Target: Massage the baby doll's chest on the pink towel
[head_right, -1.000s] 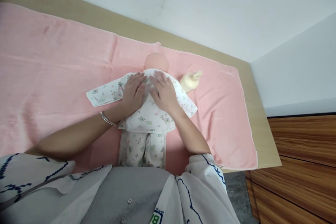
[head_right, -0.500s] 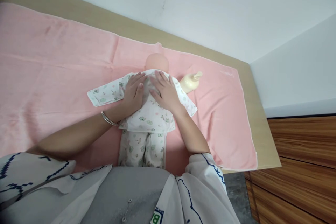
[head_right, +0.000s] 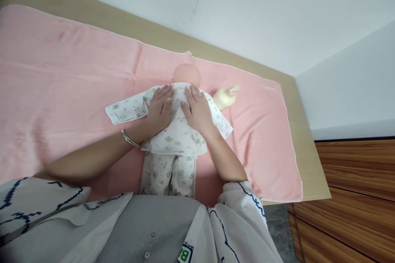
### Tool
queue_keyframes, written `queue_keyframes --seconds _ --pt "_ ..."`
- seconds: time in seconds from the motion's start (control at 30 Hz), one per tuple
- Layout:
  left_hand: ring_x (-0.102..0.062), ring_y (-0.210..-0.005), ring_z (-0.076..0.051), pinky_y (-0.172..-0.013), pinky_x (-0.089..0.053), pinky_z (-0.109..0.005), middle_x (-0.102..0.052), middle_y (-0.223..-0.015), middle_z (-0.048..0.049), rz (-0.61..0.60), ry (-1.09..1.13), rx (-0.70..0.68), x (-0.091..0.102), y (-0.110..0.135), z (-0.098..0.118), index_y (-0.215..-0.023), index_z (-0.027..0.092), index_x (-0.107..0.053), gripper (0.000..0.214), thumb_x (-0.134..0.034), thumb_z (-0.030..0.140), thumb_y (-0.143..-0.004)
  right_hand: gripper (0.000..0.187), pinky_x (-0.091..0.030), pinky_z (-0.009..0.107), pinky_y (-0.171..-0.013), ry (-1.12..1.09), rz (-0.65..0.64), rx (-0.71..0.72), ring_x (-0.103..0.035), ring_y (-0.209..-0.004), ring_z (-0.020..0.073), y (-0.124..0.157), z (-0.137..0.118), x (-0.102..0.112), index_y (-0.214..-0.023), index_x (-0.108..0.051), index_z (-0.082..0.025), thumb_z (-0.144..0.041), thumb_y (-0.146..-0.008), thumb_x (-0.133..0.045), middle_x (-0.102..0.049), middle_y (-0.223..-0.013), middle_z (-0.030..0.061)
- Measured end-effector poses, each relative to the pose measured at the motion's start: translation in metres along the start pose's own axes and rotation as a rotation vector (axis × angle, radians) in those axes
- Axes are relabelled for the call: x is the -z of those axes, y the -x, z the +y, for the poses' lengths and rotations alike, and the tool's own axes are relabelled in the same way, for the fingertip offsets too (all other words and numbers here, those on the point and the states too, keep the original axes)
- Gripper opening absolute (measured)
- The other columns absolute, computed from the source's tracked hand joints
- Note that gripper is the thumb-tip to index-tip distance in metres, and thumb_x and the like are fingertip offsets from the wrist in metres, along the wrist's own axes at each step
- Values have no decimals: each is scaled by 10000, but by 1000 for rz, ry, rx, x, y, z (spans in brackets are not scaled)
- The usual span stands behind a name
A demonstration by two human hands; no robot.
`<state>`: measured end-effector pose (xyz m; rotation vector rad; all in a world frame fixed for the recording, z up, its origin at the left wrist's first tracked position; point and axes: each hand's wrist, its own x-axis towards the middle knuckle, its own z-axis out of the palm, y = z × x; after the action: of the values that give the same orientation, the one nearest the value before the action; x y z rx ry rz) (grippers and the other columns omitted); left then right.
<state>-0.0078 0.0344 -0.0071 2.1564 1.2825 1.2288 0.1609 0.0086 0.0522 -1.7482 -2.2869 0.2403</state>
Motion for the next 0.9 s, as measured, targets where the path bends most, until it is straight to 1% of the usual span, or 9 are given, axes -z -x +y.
queue_keyframes --seconds 0.07,0.13,0.27,0.33,0.43,0.53,0.6,0.77,0.9 --pt "-448 -1456 -287 -1249 -303 -541 -557 -1485 -200 0 -6 2 0 0 1 -1359 59 -581 733 -111 537 -1063 661 -261 547 -1261 42 63 -165 -288 -1547 332 5 -7 -2 -1552 -318 11 -417 -1049 -311 -336 -1625 253" --pt "-444 -1460 -274 -1253 -299 -531 -551 -1494 -189 -4 -7 0 0 0 1 -1370 73 -577 681 -139 499 -1068 644 -278 568 -1247 109 97 -214 -305 -1532 375 19 -26 -6 -1532 -327 58 -364 -1047 -307 -364 -1593 300" --pt "-451 -1455 -252 -1254 -299 -519 -572 -1480 -164 18 3 -13 1 2 0 -1358 104 -587 595 -178 425 -1069 577 -218 559 -1277 140 21 11 -213 -1570 347 43 -58 -9 -1567 -326 -44 -245 -1026 -337 -302 -1648 228" --pt "-443 -1459 -249 -1253 -299 -521 -575 -1478 -154 21 5 -12 1 2 0 -1355 121 -584 563 -190 403 -1068 555 -168 543 -1297 114 -45 97 -197 -1580 303 40 -55 -6 -1570 -344 -102 -231 -1031 -326 -298 -1665 171" --pt "-435 -1463 -256 -1254 -295 -525 -560 -1488 -151 -10 -15 -2 1 1 2 -1365 136 -562 501 -247 378 -1060 535 -151 574 -1288 58 -58 26 -179 -1586 297 23 -32 -1 -1562 -373 -159 -333 -1061 -303 -258 -1687 129" --pt "-332 -1515 -311 -1253 -274 -562 -437 -1575 -180 -29 -76 4 3 2 10 -1376 120 -531 455 -350 353 -1030 652 -183 580 -1272 10 -16 -110 -137 -1592 319 8 -11 1 -1600 -260 -122 -475 -1055 -316 -183 -1696 188" --pt "-267 -1532 -352 -1243 -273 -589 -353 -1609 -205 -28 -127 -1 6 3 17 -1376 100 -522 445 -391 313 -1007 705 -211 570 -1265 11 0 -171 -150 -1586 341 5 -8 1 -1599 -236 -74 -509 -1049 -308 -200 -1681 232" --pt "-424 -1414 -349 -1222 -324 -548 -521 -1451 -212 -135 -180 47 11 -5 22 -1416 51 -495 507 -406 289 -978 674 -289 611 -1220 156 60 -258 -289 -1527 421 24 -35 -5 -1537 -331 39 -432 -1055 -313 -365 -1580 326" --pt "-443 -1413 -321 -1248 -292 -519 -520 -1490 -178 -211 -159 95 14 -19 14 -1432 76 -501 544 -415 347 -968 585 -338 584 -1205 256 46 -162 -368 -1494 412 46 -63 -5 -1526 -353 42 -292 -1047 -315 -397 -1549 352"
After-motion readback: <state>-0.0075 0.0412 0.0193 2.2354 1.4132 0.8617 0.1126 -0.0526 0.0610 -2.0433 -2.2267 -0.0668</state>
